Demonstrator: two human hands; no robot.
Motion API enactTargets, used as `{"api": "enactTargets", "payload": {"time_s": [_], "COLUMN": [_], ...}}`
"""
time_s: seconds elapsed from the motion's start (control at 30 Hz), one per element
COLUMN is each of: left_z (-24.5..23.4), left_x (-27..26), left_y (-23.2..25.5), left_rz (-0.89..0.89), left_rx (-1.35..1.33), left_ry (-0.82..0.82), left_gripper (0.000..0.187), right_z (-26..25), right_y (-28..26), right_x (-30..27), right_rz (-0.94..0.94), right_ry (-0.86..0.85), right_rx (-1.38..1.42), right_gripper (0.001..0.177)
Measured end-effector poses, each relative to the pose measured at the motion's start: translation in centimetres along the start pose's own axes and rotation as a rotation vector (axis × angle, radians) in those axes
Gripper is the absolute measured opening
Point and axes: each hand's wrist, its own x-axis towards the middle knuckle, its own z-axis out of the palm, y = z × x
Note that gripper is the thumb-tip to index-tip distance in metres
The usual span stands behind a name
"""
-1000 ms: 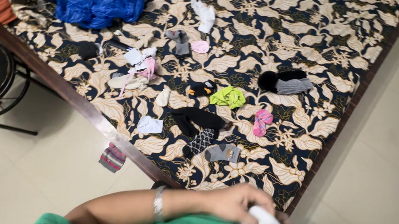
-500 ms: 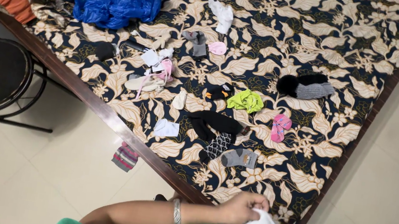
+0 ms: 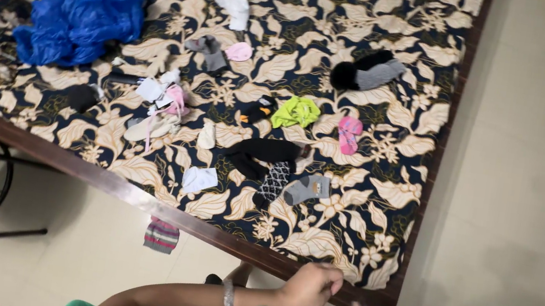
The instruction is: Sorting through a pile of socks on a bed, pairing them, folding them, and storing them in wardrobe drawers.
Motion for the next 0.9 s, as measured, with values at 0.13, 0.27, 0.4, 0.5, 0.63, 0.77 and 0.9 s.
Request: {"api": "enactTargets", "payload": {"time_s": [0.13, 0.27, 0.4, 0.5, 0.63, 0.77, 0.9], "left_z": [-1.2, 0.9, 6.5, 10.3, 16.3, 24.5, 30.9], "left_x": [0.2, 0.4, -1.6, -3.3, -5.4, -7.4, -8.1], "left_y": [4.5, 5.9, 5.6, 7.2, 8.2, 7.0, 10.4], "left_rz": [0.25, 0.231, -0.075, -0.164, -0.195, -0.044, -0.008], "left_rx": [0.142, -0.029, -0.691, -0.583, -0.623, -0.426, -0.279], "left_ry": [0.036, -0.268, -0.862, -0.946, -0.972, -0.907, -0.979], "left_gripper": [0.019, 0.053, 0.068, 0.063, 0.062, 0.051, 0.039], "right_z": [-2.8, -4.1, -7.5, -11.6, -16.5, -20.0, -25.3], "right_y": [4.2, 11.0, 10.2, 9.5, 12.4, 15.7, 18.1], "right_x": [0.5, -2.0, -4.4, -6.9, -11.1, -14.9, -18.7], "right_rz": [-0.099, -0.018, -0.005, 0.275, 0.344, 0.279, 0.315], "right_ry": [0.156, -0.063, -0.163, -0.046, 0.139, 0.29, 0.385], "right_rx": [0.059, 0.666, 1.048, 1.201, 1.205, 1.177, 1.177], "right_gripper": [0.044, 0.039, 0.032, 0.02, 0.014, 0.026, 0.026]}}
